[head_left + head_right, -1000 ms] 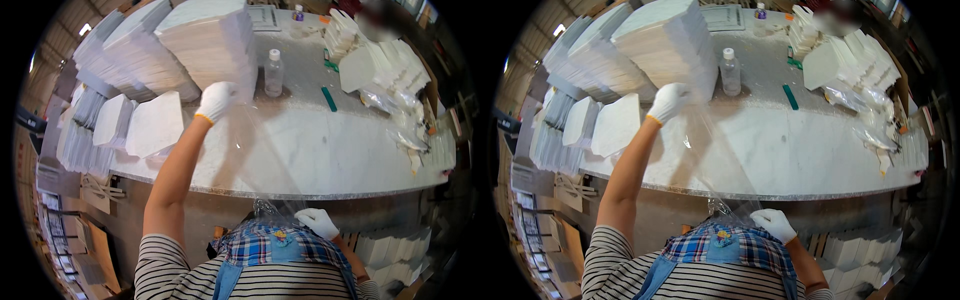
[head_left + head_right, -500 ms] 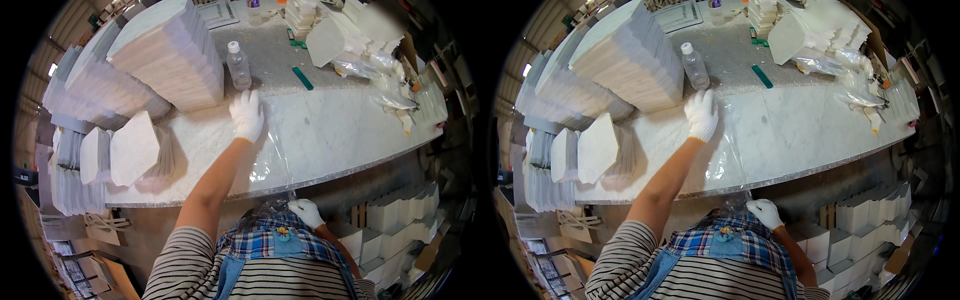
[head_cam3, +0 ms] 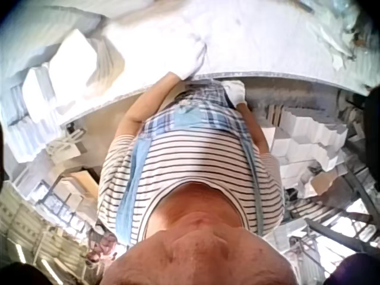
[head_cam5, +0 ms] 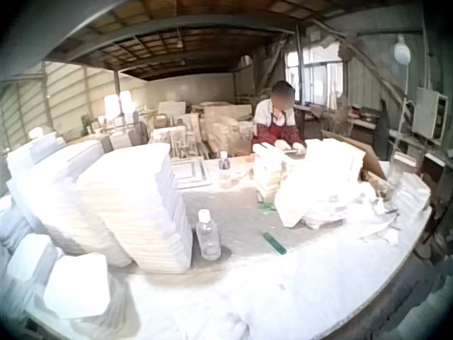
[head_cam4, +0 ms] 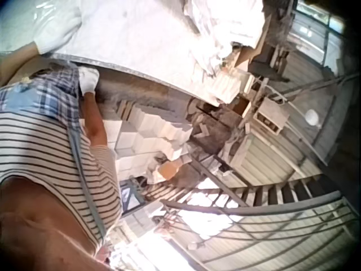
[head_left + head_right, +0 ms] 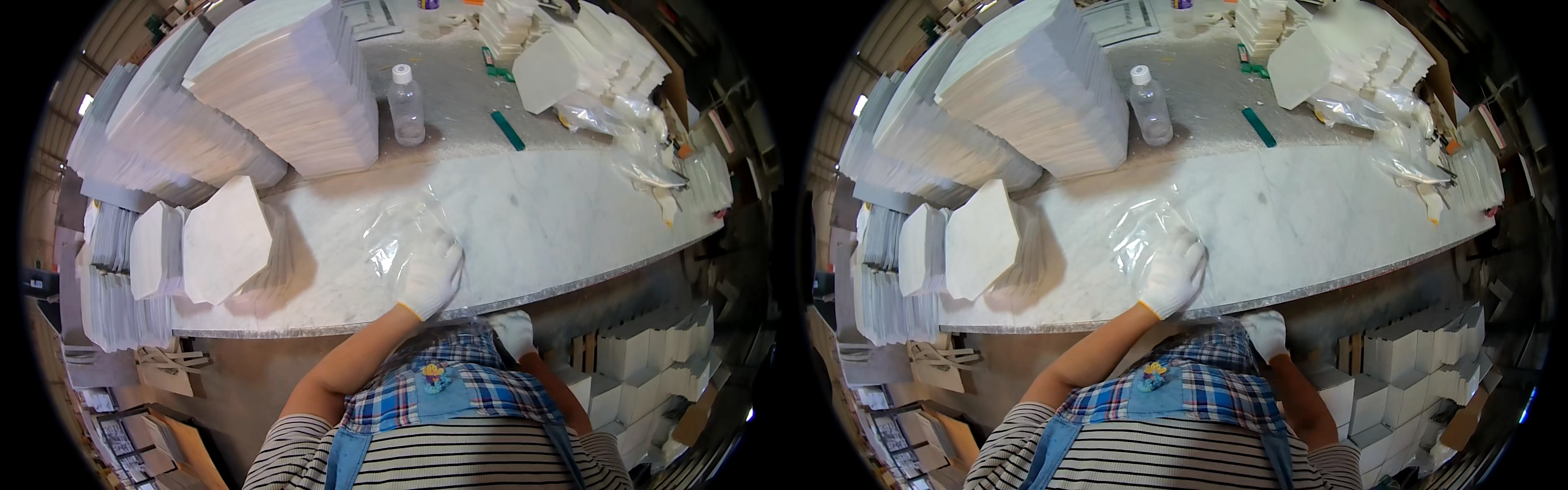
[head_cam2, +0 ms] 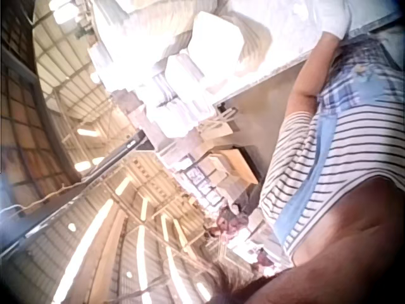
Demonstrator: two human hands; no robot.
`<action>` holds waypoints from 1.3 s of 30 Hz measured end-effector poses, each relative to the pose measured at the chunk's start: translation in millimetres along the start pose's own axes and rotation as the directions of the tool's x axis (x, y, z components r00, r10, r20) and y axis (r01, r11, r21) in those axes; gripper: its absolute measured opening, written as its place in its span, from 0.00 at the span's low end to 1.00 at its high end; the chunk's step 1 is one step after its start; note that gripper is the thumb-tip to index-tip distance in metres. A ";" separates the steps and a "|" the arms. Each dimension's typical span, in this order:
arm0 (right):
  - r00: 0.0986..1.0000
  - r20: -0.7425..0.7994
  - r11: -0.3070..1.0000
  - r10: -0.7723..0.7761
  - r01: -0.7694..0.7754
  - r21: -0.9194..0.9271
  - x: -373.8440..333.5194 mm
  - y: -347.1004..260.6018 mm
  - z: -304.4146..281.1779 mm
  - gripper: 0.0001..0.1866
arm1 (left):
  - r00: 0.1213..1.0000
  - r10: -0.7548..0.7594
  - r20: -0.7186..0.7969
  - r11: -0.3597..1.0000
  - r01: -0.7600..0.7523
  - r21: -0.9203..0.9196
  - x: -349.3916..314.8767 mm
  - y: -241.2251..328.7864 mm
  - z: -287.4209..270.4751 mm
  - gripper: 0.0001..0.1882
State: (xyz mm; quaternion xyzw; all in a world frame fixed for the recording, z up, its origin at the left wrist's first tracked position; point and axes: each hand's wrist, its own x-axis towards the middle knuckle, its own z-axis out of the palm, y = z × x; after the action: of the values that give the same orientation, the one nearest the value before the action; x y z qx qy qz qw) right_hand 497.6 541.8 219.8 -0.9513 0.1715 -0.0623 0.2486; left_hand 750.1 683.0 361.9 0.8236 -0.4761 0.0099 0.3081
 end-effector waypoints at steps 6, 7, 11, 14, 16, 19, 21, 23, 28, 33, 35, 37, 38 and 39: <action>0.913 0.405 0.993 0.054 -0.008 -0.114 8.9 20.9 8.5 0.17 | 0.997 0.077 -0.024 0.996 -0.076 0.048 4.3 -2.0 -0.6 0.12; 0.836 0.543 0.974 0.081 0.048 -0.220 10.7 24.3 7.8 0.18 | 0.997 0.078 -0.016 0.996 -0.077 0.047 5.4 -3.8 2.9 0.12; 0.507 0.861 0.939 0.048 0.271 -0.211 79.1 -42.3 -109.2 0.15 | 0.996 0.082 0.021 0.996 -0.083 0.024 2.8 -7.1 -7.8 0.15; 0.813 0.458 0.889 -0.359 0.448 -0.098 131.3 -66.6 -136.5 0.17 | 0.997 0.068 0.027 0.993 -0.070 0.099 2.7 -4.3 -2.8 0.16; 0.967 0.252 0.997 -0.045 0.027 0.071 190.4 -119.4 -145.6 0.18 | 0.997 0.080 0.009 0.986 -0.081 0.149 1.7 -7.8 3.8 0.17; 0.987 0.000 0.985 -0.162 0.162 -0.056 244.3 -163.6 -131.6 0.19 | 0.997 0.079 -0.002 0.986 -0.078 0.146 7.5 -3.0 -0.5 0.17; 0.980 -0.109 0.975 -0.169 0.150 -0.167 264.8 -171.3 -105.6 0.19 | 0.996 0.094 -0.007 0.988 -0.092 0.124 10.4 -3.4 -5.9 0.17; 0.993 0.055 0.975 -0.105 0.114 -0.192 280.9 -170.7 -91.7 0.19 | 0.994 0.106 -0.036 0.990 -0.102 0.101 11.3 -4.1 -6.0 0.16; 0.993 0.114 1.000 0.005 -0.001 -0.030 308.7 -122.8 -73.0 0.17 | 0.995 0.068 -0.074 0.991 -0.076 -0.113 13.3 -7.8 -17.6 0.13; 0.992 0.060 0.863 0.112 -0.127 0.489 325.2 -77.0 -85.2 0.17 | 0.978 -0.013 -0.206 0.992 -0.013 -0.125 -1.2 -23.9 -4.7 0.13; 0.994 0.014 0.842 0.108 -0.099 0.531 330.5 -63.5 -88.2 0.18 | 0.995 0.000 -0.103 1.000 -0.002 -0.024 1.4 -21.4 -7.6 0.14; 0.994 -0.033 0.836 0.103 -0.068 0.544 339.5 -52.9 -90.8 0.18 | 1.000 0.001 -0.020 1.000 0.000 0.015 6.0 -21.5 -4.1 0.15; 0.993 -0.057 0.843 0.100 -0.054 0.536 346.2 -48.2 -91.1 0.18 | 1.000 0.016 -0.022 0.999 -0.015 0.030 10.7 -19.3 -5.3 0.15; 0.992 -0.080 0.849 0.097 -0.040 0.526 351.3 -43.3 -91.3 0.18 | 0.999 0.032 -0.024 0.999 -0.030 0.045 15.3 -16.0 -7.0 0.15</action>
State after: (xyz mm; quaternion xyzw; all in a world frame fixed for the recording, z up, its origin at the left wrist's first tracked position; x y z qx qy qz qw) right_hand 819.7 410.4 332.1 -0.8364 0.1946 -0.1469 0.4909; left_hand 773.0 680.4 364.4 0.8226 -0.4846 0.0355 0.2953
